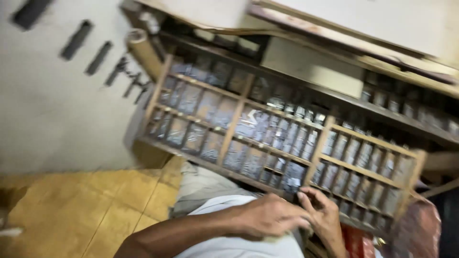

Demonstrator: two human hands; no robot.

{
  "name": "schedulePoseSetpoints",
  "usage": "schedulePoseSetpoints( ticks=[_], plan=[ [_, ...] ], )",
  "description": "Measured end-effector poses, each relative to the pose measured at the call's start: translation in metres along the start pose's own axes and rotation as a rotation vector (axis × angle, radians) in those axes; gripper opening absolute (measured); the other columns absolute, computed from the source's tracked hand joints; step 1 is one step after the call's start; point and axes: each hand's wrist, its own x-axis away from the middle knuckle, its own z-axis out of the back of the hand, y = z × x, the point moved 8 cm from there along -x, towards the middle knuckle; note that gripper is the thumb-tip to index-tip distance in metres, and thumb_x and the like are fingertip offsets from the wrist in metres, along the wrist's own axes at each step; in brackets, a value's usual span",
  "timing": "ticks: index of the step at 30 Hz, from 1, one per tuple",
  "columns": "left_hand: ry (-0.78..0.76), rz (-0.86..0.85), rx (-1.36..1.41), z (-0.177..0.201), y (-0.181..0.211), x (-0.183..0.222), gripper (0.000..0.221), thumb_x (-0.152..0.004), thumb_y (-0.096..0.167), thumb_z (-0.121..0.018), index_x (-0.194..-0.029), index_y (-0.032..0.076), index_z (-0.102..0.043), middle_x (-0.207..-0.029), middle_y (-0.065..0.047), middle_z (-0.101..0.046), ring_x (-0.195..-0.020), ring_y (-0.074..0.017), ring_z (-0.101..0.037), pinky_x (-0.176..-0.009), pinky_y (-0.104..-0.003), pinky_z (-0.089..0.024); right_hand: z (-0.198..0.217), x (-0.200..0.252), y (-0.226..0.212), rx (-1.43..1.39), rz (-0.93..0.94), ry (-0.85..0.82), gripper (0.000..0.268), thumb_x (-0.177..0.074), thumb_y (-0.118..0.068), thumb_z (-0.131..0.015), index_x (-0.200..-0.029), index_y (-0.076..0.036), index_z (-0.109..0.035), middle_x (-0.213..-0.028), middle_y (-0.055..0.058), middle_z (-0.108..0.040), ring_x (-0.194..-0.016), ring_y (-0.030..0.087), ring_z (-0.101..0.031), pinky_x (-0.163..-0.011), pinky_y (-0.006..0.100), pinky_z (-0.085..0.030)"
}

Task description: Organizing and sorting small metal printing types into the compartments of a wooden type case.

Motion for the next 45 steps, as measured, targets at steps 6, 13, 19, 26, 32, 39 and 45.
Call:
schedulePoseSetpoints(
  ticks=[6, 13, 19, 26, 32, 39, 45],
  plan=[
    [-0.08, -0.196, -0.036, -0.003, 0.041, 0.012, 0.033, -0.112, 0.027, -0.045, -0.135, 0.009, -0.058, -0.109, -0.019, -0.074, -0.087, -0.032, -0.075, -0.082, -0.042, -0.065, -0.085, -0.049, -0.11, -0.069, 0.173, -0.326, 0.016, -0.089, -0.018, -0.076, -0.101, -0.009, -0.081, -0.098, 0.003, -0.081, -0.087, 0.012, -0.072, -0.081, 0.024, -0.056],
    [0.128, -0.059, 0.221, 0.024, 0.03, 0.01, 0.02, -0.109, 0.015, -0.056, -0.121, 0.005, -0.069, -0.104, -0.012, -0.076, -0.089, -0.0211, -0.077, -0.086, -0.031, -0.065, -0.163, -0.074, -0.144, 0.123, 0.421, -0.457, 0.022, -0.095, -0.027, -0.069, -0.113, -0.018, -0.077, -0.102, 0.001, -0.08, -0.071, 0.011, -0.063, -0.065, 0.027, -0.055],
    [0.593, 0.229, 0.328, 0.109, -0.088, 0.015, 0.027, -0.103, 0.01, -0.056, -0.125, 0.0, -0.068, -0.097, -0.021, -0.078, -0.075, -0.0214, -0.076, -0.065, -0.026, -0.063, -0.072, -0.084, -0.138, -0.155, 0.13, 0.068, 0.017, -0.094, -0.008, -0.077, -0.111, -0.005, -0.077, -0.093, 0.017, -0.077, -0.077, 0.021, -0.069, -0.071, 0.038, -0.059],
    [0.639, 0.411, 0.196, 0.143, -0.137, 0.056, 0.027, -0.104, 0.019, -0.059, -0.116, 0.0, -0.072, -0.095, -0.02, -0.079, -0.073, -0.0222, -0.079, -0.064, -0.029, -0.066, 0.028, -0.066, 0.008, -0.248, -0.018, 0.185, 0.022, -0.1, 0.001, -0.072, -0.121, 0.006, -0.068, -0.1, 0.021, -0.071, -0.075, 0.02, -0.07, -0.064, 0.03, -0.063],
    [0.306, 0.477, -0.025, 0.094, -0.128, 0.05, 0.039, -0.102, 0.038, -0.047, -0.097, 0.013, -0.076, -0.074, 0.0, -0.073, -0.069, -0.011, -0.068, -0.071, -0.026, -0.051, 0.038, 0.001, -0.032, -0.036, 0.003, 0.263, 0.037, -0.095, -0.008, -0.072, -0.131, -0.002, -0.065, -0.107, 0.009, -0.071, -0.094, 0.013, -0.065, -0.089, 0.025, -0.054],
    [0.179, 0.326, -0.044, 0.062, -0.087, 0.024, 0.039, -0.102, 0.028, -0.049, -0.126, 0.006, -0.07, -0.105, -0.008, -0.082, -0.087, -0.0182, -0.082, -0.078, -0.032, -0.065, 0.036, 0.042, -0.102, 0.133, 0.401, 0.237, 0.05, -0.091, -0.006, -0.074, -0.136, 0.003, -0.054, -0.113, 0.019, -0.075, -0.102, 0.024, -0.077, -0.095, 0.028, -0.064],
    [0.172, 0.366, -0.03, 0.058, -0.085, 0.027, 0.042, -0.102, 0.028, -0.044, -0.133, 0.01, -0.067, -0.107, -0.006, -0.082, -0.085, -0.0179, -0.082, -0.073, -0.031, -0.066, 0.038, 0.048, -0.121, 0.193, 0.477, 0.255, 0.052, -0.091, -0.008, -0.075, -0.138, 0.0, -0.053, -0.111, 0.015, -0.077, -0.101, 0.021, -0.078, -0.096, 0.031, -0.063]
  ],
)
